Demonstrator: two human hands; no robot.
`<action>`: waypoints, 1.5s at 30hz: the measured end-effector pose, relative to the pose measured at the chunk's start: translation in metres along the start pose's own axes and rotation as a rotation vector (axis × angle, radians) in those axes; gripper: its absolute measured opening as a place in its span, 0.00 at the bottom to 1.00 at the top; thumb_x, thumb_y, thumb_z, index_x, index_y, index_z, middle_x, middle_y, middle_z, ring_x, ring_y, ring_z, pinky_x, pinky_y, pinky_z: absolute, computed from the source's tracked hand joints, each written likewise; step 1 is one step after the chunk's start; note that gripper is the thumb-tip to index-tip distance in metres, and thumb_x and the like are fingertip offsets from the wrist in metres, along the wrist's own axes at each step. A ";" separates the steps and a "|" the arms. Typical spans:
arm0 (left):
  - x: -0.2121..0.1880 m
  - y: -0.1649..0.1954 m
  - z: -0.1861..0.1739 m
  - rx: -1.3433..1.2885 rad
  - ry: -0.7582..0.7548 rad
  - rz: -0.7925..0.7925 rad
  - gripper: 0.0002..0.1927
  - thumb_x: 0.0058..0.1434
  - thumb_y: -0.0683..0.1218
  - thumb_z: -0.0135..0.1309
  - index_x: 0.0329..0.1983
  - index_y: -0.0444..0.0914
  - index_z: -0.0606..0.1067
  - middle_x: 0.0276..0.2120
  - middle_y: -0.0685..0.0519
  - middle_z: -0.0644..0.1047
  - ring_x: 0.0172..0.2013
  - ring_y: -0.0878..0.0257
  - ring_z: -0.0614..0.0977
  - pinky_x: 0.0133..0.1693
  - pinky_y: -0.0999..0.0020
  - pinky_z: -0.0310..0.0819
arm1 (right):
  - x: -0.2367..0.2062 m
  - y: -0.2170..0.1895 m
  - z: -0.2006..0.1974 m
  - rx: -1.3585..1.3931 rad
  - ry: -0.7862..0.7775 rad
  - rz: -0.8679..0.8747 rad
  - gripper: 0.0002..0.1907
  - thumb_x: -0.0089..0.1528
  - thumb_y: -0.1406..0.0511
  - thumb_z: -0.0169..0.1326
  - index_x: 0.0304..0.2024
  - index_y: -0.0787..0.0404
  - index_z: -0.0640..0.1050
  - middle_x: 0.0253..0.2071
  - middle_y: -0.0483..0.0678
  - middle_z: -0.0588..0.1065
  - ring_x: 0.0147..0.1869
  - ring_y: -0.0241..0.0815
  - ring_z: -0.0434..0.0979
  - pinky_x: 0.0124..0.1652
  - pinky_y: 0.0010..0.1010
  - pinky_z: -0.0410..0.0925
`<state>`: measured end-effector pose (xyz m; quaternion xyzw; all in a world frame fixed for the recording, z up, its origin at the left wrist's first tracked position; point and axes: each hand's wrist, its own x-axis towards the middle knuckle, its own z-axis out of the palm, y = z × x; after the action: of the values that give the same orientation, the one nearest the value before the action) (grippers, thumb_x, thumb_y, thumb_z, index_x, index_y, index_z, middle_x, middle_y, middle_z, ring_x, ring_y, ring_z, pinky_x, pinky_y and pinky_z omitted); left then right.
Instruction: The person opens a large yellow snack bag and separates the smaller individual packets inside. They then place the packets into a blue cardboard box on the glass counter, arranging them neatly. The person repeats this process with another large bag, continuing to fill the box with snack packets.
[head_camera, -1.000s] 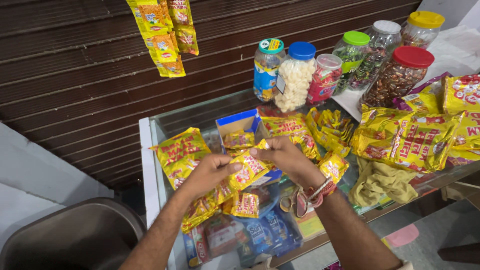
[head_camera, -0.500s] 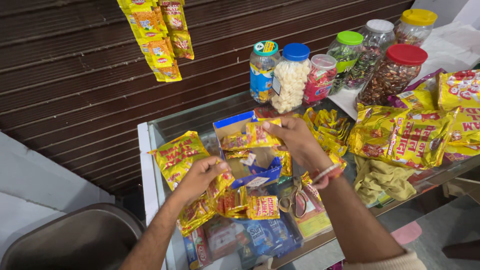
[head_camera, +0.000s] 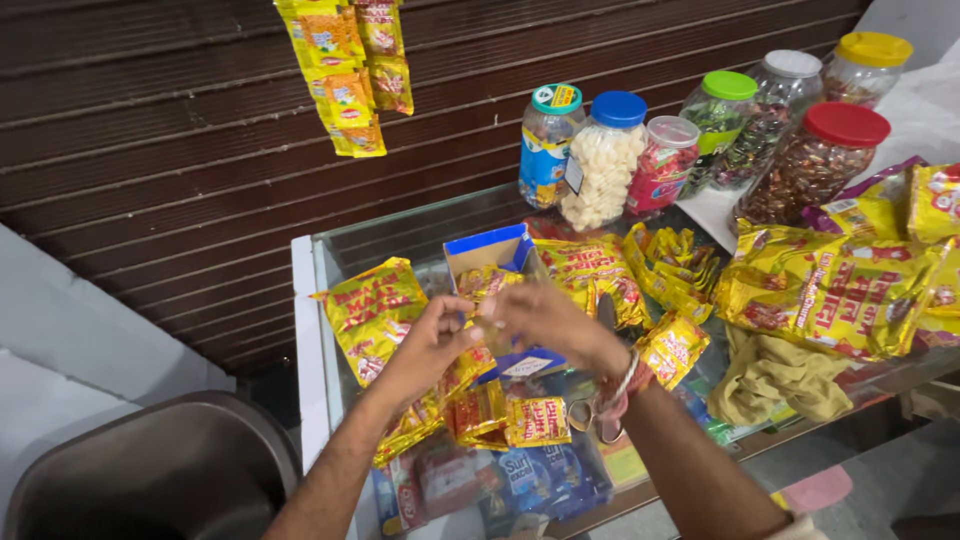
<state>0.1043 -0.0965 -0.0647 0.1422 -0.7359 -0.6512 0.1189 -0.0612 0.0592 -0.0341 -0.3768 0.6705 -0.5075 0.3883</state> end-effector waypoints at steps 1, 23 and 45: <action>0.004 -0.001 0.002 -0.023 -0.021 0.041 0.20 0.67 0.49 0.55 0.57 0.39 0.67 0.40 0.52 0.74 0.42 0.67 0.75 0.41 0.69 0.72 | -0.008 -0.003 0.004 0.046 -0.135 0.044 0.18 0.60 0.56 0.59 0.49 0.57 0.81 0.33 0.36 0.79 0.34 0.25 0.76 0.31 0.23 0.71; 0.003 0.020 0.001 0.123 -0.206 0.010 0.20 0.67 0.56 0.58 0.34 0.32 0.81 0.25 0.64 0.74 0.28 0.77 0.70 0.28 0.74 0.66 | -0.043 -0.025 -0.008 0.017 0.180 -0.045 0.17 0.63 0.60 0.61 0.23 0.62 0.77 0.21 0.35 0.66 0.26 0.26 0.59 0.24 0.27 0.54; -0.006 0.010 -0.024 0.188 0.124 0.163 0.16 0.65 0.51 0.59 0.28 0.34 0.80 0.17 0.62 0.71 0.20 0.77 0.69 0.21 0.75 0.61 | -0.037 0.017 -0.060 0.397 0.507 0.070 0.09 0.57 0.61 0.60 0.32 0.60 0.80 0.29 0.41 0.80 0.32 0.34 0.80 0.31 0.29 0.70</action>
<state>0.1182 -0.1150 -0.0520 0.1327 -0.7939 -0.5577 0.2028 -0.1017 0.1190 -0.0346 -0.1319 0.6466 -0.6923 0.2919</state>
